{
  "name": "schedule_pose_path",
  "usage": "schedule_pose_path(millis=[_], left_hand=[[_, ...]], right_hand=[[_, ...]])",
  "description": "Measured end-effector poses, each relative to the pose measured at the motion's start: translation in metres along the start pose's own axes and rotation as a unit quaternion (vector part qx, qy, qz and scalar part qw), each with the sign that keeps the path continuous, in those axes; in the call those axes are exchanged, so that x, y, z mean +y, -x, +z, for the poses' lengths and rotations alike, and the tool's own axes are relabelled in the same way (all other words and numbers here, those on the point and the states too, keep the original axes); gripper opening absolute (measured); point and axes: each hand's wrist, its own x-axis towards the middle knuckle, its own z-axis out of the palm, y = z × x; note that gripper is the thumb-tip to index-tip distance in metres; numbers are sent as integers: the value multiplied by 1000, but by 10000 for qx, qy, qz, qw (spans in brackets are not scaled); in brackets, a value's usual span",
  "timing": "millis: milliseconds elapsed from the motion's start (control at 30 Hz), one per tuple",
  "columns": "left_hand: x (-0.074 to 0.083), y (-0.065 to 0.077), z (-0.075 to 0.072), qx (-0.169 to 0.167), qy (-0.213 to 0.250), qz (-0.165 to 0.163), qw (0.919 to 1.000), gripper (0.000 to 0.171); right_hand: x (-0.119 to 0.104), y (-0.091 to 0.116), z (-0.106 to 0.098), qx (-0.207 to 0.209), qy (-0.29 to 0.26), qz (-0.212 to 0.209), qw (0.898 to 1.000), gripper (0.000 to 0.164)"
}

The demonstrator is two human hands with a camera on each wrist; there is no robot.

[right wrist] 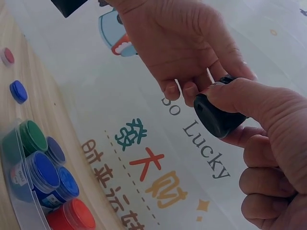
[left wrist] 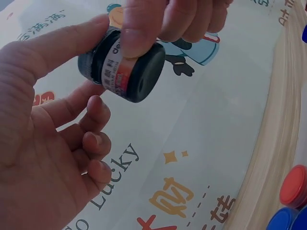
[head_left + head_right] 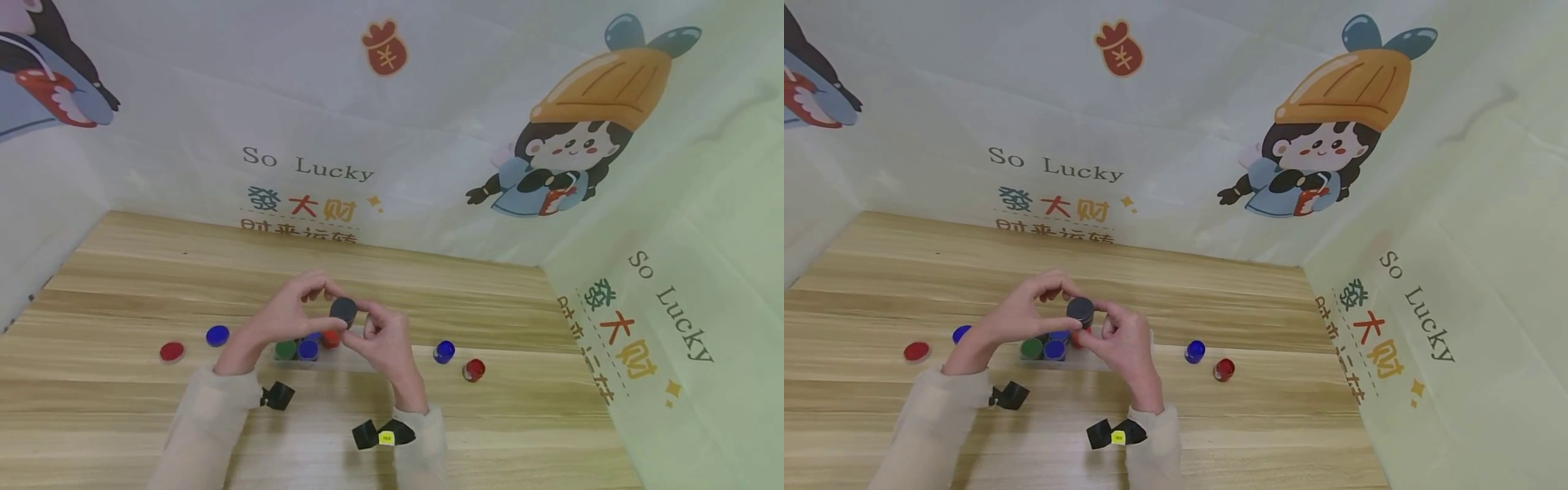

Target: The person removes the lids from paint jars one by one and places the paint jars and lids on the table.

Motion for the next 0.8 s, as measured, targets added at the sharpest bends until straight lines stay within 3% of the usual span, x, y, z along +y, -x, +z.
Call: schedule_pose_path(millis=[100,333,433,567,700,800], left_hand=[[2,0,1,14,-114,-95,9999,33],[1,2,-2,-118,104,91,9998,36],[3,1,1,53,-75,-159,9998,30],[7,0,6,177,-499,-364,9979,41],[5,2,4,88,-211,-60,9997,46],[3,3,2,61,100,169,9998,38]], right_hand=[[6,1,2,10,-4,69,10000,31],[15,2,5,-24,65,51,10000,31],[26,4,8,-9,51,64,10000,33],[38,6,10,23,139,169,9998,37],[38,6,10,17,174,142,9997,33],[38,6,9,-4,158,92,9998,31]])
